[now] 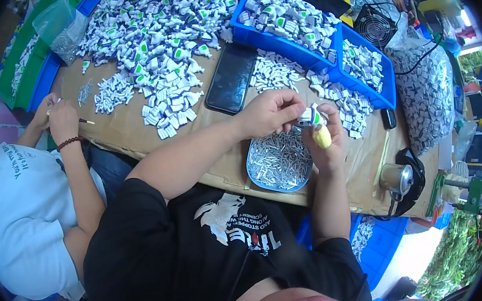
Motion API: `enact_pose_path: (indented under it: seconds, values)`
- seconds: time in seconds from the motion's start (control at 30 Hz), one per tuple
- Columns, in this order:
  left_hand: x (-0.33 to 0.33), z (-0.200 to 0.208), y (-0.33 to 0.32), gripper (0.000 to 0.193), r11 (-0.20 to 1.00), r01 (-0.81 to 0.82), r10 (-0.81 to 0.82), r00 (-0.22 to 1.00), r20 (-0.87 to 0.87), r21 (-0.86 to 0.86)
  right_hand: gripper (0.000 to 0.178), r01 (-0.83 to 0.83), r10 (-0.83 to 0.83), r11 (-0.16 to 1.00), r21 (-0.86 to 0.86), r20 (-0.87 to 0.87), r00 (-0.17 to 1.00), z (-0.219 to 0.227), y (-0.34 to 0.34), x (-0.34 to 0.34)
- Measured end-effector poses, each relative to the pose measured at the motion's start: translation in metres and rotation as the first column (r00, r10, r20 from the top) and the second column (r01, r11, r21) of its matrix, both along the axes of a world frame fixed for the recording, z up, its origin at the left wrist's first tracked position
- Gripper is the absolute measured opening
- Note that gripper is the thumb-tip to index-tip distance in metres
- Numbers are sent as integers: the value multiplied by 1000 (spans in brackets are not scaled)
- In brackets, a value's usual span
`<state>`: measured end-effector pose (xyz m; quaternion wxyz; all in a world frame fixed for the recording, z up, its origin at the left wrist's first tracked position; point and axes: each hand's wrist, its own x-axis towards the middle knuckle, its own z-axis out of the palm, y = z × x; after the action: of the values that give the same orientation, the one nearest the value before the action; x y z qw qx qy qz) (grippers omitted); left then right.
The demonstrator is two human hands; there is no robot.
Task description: Assembling small blue and white electronic or mechanical components at a workbench.
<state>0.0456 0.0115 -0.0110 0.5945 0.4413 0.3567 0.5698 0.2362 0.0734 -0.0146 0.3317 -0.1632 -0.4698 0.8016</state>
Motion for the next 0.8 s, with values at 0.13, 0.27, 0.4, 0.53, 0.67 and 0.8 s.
enact_pose_path:
  seconds: [0.13,0.27,0.4,0.53,0.67,0.8]
  values:
    - [-11,0,6,23,984,92,-71,988,137,-155,53,25,-30,997,-78,-54,998,8,-5,-6]
    - [-16,-10,12,24,991,57,10,872,489,-122,59,-27,20,997,-72,-87,996,5,-3,-8]
    - [-21,-7,12,30,991,20,74,735,674,-130,66,-18,12,999,-44,-143,990,3,0,-8]
    - [-25,-9,15,37,995,7,71,658,749,-100,68,2,-7,999,-36,-145,989,0,1,-7]
    - [-25,-5,14,37,993,-35,105,688,718,-112,66,-29,22,999,-41,-164,986,0,2,-6]
    - [-22,0,13,31,994,-31,95,737,669,-107,63,-12,10,1000,-17,-124,992,2,2,-6]
